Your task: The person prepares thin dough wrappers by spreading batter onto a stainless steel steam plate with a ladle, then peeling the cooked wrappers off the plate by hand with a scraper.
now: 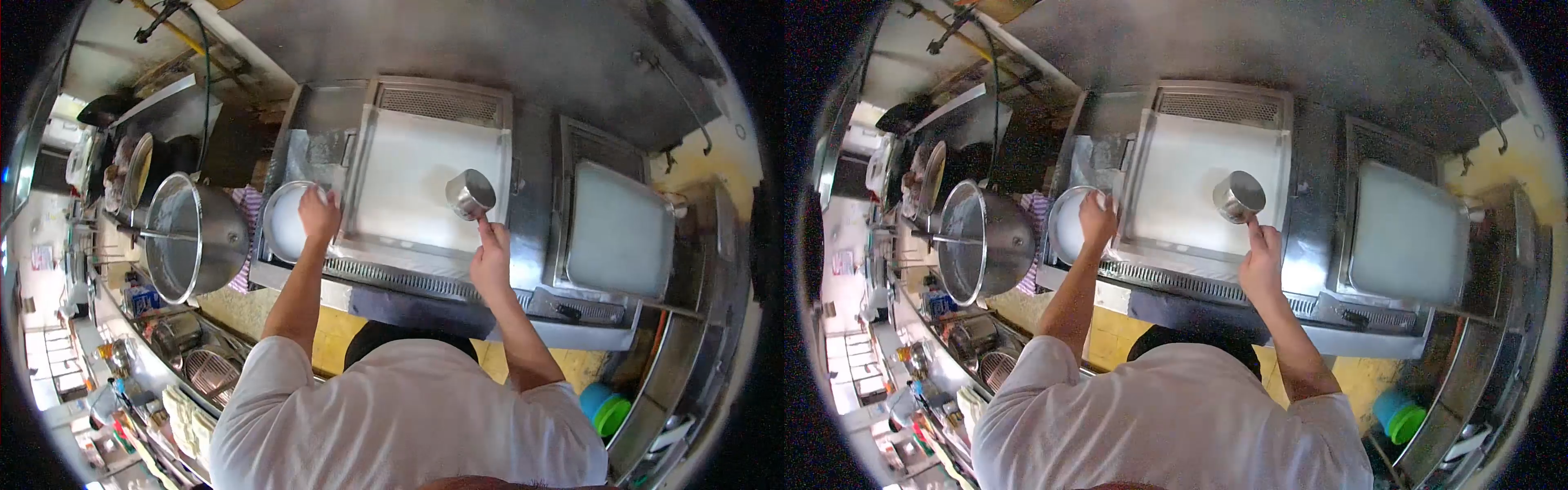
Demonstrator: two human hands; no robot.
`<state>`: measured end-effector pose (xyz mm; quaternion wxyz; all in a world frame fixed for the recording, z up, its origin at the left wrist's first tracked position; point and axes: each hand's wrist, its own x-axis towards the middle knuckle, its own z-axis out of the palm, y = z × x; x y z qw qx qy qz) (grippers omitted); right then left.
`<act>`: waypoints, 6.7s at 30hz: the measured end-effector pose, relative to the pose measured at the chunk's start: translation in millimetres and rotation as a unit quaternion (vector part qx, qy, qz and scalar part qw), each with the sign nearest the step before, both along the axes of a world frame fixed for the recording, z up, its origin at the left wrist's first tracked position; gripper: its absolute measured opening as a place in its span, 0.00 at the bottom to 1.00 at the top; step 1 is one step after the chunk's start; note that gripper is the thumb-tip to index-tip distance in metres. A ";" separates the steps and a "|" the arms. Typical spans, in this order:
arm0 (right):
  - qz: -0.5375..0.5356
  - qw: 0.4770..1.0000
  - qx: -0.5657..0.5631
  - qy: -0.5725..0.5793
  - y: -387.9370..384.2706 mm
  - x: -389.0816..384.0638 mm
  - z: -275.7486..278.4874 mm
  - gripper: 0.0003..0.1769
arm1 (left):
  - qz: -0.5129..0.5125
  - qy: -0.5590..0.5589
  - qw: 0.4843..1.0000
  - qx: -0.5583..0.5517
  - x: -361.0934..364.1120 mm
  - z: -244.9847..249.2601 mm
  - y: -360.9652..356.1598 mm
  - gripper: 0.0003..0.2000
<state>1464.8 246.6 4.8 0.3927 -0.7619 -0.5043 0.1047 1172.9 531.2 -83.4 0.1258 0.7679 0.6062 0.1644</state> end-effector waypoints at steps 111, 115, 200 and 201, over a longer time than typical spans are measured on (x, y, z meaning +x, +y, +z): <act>-0.275 0.895 -0.064 0.345 -370.7 -5.1 -40.9 0.14 | -0.115 -0.101 0.981 0.124 110.0 237.2 -122.3 0.19; -0.313 0.875 -0.042 0.367 -356.3 -28.9 -36.4 0.15 | -0.188 -0.110 0.971 0.098 149.7 206.7 -70.0 0.21; 0.100 0.597 -0.142 0.783 -100.0 160.2 -6.2 0.13 | 0.164 -0.431 0.848 -0.260 86.9 94.2 -424.4 0.27; 0.190 0.566 -0.145 0.789 -100.8 112.7 12.2 0.11 | 0.220 -0.500 0.782 -0.299 88.1 94.8 -422.3 0.27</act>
